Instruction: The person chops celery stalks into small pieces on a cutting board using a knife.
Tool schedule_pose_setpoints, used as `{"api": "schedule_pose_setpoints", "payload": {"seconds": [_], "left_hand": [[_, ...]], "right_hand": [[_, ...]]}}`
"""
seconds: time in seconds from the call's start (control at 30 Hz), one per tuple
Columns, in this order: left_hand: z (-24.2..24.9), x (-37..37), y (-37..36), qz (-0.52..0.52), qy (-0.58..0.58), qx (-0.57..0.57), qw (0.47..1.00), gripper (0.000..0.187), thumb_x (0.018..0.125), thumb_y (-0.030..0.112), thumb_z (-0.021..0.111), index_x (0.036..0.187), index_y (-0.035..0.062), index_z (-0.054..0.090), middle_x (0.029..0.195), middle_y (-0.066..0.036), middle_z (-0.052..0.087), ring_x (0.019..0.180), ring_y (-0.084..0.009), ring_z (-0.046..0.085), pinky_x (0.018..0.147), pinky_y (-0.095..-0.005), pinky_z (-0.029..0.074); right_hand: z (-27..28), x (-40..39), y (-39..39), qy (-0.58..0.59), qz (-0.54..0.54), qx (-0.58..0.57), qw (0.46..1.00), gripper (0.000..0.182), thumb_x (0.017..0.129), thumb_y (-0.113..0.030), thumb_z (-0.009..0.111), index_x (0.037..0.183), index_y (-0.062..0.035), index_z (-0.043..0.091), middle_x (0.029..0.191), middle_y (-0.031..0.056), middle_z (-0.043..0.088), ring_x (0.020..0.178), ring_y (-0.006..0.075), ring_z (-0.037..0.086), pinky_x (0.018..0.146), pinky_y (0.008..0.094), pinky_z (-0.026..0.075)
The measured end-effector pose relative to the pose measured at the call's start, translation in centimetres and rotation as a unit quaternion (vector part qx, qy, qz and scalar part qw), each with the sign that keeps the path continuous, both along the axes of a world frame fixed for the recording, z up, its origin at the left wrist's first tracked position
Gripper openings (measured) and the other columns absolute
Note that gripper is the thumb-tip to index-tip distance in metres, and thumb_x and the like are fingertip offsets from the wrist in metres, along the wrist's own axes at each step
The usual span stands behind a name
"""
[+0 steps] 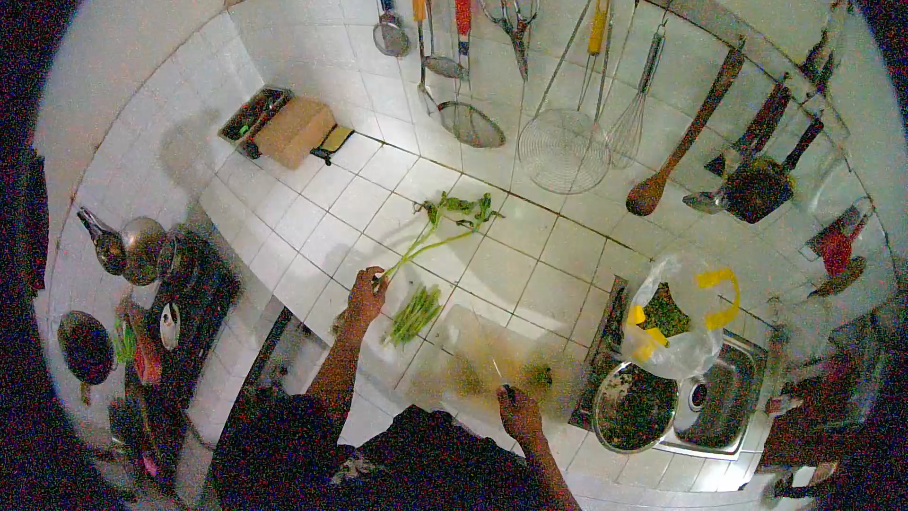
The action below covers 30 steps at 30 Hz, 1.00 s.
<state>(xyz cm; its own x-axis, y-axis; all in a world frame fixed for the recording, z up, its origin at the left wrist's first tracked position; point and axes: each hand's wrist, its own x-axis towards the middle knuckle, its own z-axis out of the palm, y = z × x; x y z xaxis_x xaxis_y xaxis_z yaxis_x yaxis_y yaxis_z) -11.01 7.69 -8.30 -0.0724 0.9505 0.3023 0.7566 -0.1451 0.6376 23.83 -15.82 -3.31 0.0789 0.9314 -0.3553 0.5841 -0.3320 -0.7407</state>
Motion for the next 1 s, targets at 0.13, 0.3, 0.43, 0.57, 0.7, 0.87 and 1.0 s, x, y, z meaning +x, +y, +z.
{"api": "schedule_pose_setpoints", "payload": {"seconds": [0.13,0.3,0.43,0.57,0.7,0.87,1.0], "left_hand": [[2.0,0.0,0.5,-0.024,0.069,-0.02,0.997,0.017,0.089,0.022,0.061,0.104,0.0147,0.059,0.091,-0.012,0.058,0.08,-0.031,0.062,0.068,-0.0429,0.051],[4.7,0.4,1.5,-0.013,0.024,0.015,1.0,0.018,0.094,0.024,0.055,0.104,0.011,0.062,0.09,-0.013,0.061,0.081,-0.0318,0.062,0.069,-0.0426,0.05],[7.0,1.0,1.9,-0.033,-0.075,0.027,0.996,0.023,0.097,0.021,0.05,0.107,0.0036,0.061,0.094,-0.013,0.065,0.077,-0.025,0.062,0.067,-0.0378,0.05],[10.3,3.5,-0.4,-0.02,-0.218,-0.093,0.971,0.018,0.098,0.018,0.051,0.104,0.0033,0.059,0.081,-0.006,0.062,0.063,-0.0123,0.051,0.059,-0.0295,0.044],[10.3,5.0,-2.3,-0.06,-0.276,-0.061,0.957,0.025,0.101,0.029,0.048,0.106,0.0063,0.056,0.074,-0.002,0.053,0.056,-0.007,0.045,0.051,-0.025,0.039],[10.0,3.8,-1.6,-0.017,-0.266,-0.058,0.962,0.026,0.101,0.029,0.046,0.104,0.0051,0.056,0.081,-0.007,0.06,0.064,-0.0121,0.054,0.057,-0.028,0.046],[9.1,0.7,0.4,-0.009,-0.103,0.011,0.995,0.027,0.1,0.027,0.047,0.1,0.0025,0.058,0.088,-0.013,0.065,0.076,-0.0252,0.062,0.069,-0.0359,0.051]], "right_hand": [[1.4,-0.9,1.3,-0.01,0.002,-0.047,0.999,0.052,0.097,-0.045,0.043,0.106,0.0006,0.064,0.102,0.0259,0.065,0.095,0.0437,0.061,0.082,0.0475,0.049],[1.3,-1.6,3.2,0.032,0.012,0.002,0.999,0.052,0.098,-0.044,0.043,0.108,0.0044,0.061,0.093,0.0263,0.065,0.089,0.0406,0.064,0.079,0.0448,0.048],[2.3,-3.1,6.7,0.01,0.024,0.111,0.993,0.052,0.098,-0.044,0.045,0.105,0.0047,0.06,0.084,0.0235,0.064,0.077,0.0339,0.062,0.074,0.0436,0.047],[7.8,-5.4,12.0,0.104,0.029,0.115,0.987,0.049,0.096,-0.044,0.051,0.091,0.0045,0.056,0.071,0.0169,0.057,0.066,0.0237,0.052,0.065,0.0406,0.045],[8.6,-7.7,16.5,0.107,0.05,0.156,0.981,0.047,0.092,-0.045,0.056,0.103,0.0013,0.061,0.086,0.0217,0.065,0.08,0.0362,0.064,0.074,0.0411,0.05],[9.0,-9.5,19.5,0.08,0.052,0.157,0.983,0.044,0.09,-0.044,0.059,0.091,-0.0007,0.058,0.071,0.0163,0.062,0.065,0.0316,0.062,0.063,0.0411,0.049],[8.1,-9.8,19.2,0.081,0.062,0.148,0.984,0.043,0.091,-0.042,0.058,0.091,0.0011,0.057,0.072,0.0164,0.06,0.066,0.0283,0.055,0.063,0.0398,0.046]]}}
